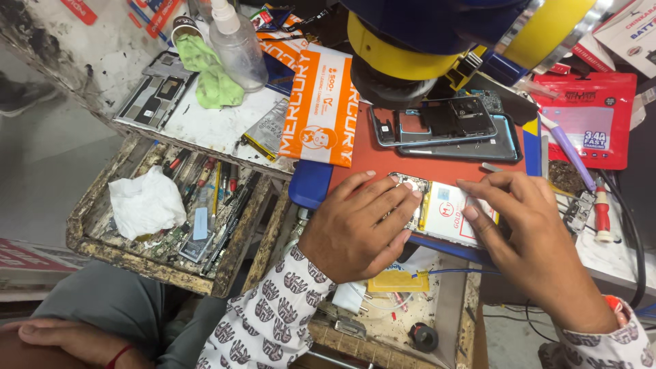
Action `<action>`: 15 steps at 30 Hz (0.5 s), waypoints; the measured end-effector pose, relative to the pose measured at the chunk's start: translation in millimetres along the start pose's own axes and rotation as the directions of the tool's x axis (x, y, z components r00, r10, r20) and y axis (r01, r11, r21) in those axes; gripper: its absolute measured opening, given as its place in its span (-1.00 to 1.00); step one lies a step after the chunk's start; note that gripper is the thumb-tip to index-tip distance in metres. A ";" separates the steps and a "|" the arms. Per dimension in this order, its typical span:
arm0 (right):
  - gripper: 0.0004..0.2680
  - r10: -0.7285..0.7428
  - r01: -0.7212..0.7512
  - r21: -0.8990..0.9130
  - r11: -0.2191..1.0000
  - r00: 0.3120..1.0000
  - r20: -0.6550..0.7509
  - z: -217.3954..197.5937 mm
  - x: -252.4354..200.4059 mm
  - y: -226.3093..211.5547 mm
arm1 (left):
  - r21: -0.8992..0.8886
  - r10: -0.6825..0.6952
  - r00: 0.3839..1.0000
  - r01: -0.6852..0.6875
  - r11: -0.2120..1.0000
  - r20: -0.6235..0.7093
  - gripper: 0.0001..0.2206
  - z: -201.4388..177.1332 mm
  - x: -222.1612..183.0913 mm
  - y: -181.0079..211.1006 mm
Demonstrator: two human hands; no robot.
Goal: The person is repairing a smartphone by installing a new battery. They place the battery into the phone's chassis, connect the ribbon cable to the motherboard, and press the components down to secure them. The person then lifts the phone to inspect the internal connections.
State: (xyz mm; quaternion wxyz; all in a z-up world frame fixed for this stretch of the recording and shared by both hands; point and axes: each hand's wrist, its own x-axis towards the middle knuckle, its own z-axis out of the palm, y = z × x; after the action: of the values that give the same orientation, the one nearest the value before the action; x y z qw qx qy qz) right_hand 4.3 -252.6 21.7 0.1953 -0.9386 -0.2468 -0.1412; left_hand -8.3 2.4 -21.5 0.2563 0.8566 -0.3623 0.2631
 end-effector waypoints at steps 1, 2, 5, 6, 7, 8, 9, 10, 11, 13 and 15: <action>-0.75 0.016 -0.016 0.018 1.000 1.000 0.015 0.4 -0.7 1.0 | -0.001 0.000 1.000 0.000 1.000 -0.003 -0.60 0.8 -0.3 -0.1; -0.75 0.031 -0.032 0.036 0.999 0.999 0.030 0.6 -0.9 1.8 | -0.001 0.000 1.000 0.000 1.000 -0.007 -0.62 1.6 -0.7 0.0; -0.73 0.038 -0.040 0.041 0.998 0.998 0.049 0.1 -1.2 2.2 | 0.003 0.006 1.000 -0.006 1.000 -0.015 -0.65 2.3 -0.9 -0.8; -0.73 0.035 -0.036 0.034 0.999 0.998 0.051 -0.3 -1.2 1.9 | 0.005 0.009 1.000 -0.009 1.000 -0.018 -0.66 2.1 -0.6 -1.0; -0.73 0.035 -0.036 0.025 0.999 0.998 0.049 -0.4 -1.1 1.2 | 0.004 0.006 1.000 -0.006 1.000 -0.010 -0.66 1.7 -0.3 -0.8; -0.73 0.035 -0.035 0.015 0.999 0.998 0.048 -0.1 -1.0 0.2 | 0.002 0.002 1.000 -0.002 1.000 -0.003 -0.66 1.1 -0.1 -0.4; -0.72 0.035 -0.036 0.006 0.999 0.998 0.048 0.2 -1.1 -1.0 | 0.000 -0.002 1.000 0.002 1.000 0.005 -0.66 0.4 0.0 0.2; -0.73 0.024 -0.024 -0.007 1.000 0.999 0.041 0.3 -1.2 -2.3 | -0.001 0.000 1.000 0.000 1.000 0.012 -0.64 -0.4 0.2 0.6; -0.73 0.012 -0.012 -0.020 1.000 0.999 0.033 0.1 -1.0 -3.4 | -0.001 0.003 1.000 -0.003 1.000 0.020 -0.61 -1.4 0.6 0.8; -0.73 0.001 -0.001 -0.011 1.000 1.000 0.030 -2.7 -0.5 -4.4 | -0.002 0.005 0.999 -0.005 1.000 0.036 -0.60 -2.6 1.5 0.9; -0.72 0.004 -0.005 0.031 0.999 0.999 0.038 -8.2 -0.6 -3.8 | -0.006 0.005 0.999 -0.004 1.000 0.052 -0.61 -2.7 2.6 1.1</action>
State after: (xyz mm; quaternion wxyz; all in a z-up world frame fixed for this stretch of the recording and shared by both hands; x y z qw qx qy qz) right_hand 0.5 -253.4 29.9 0.2058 -0.9385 -0.2504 -0.1192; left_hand -8.3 2.2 -17.6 0.2486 0.8616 -0.3716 0.2403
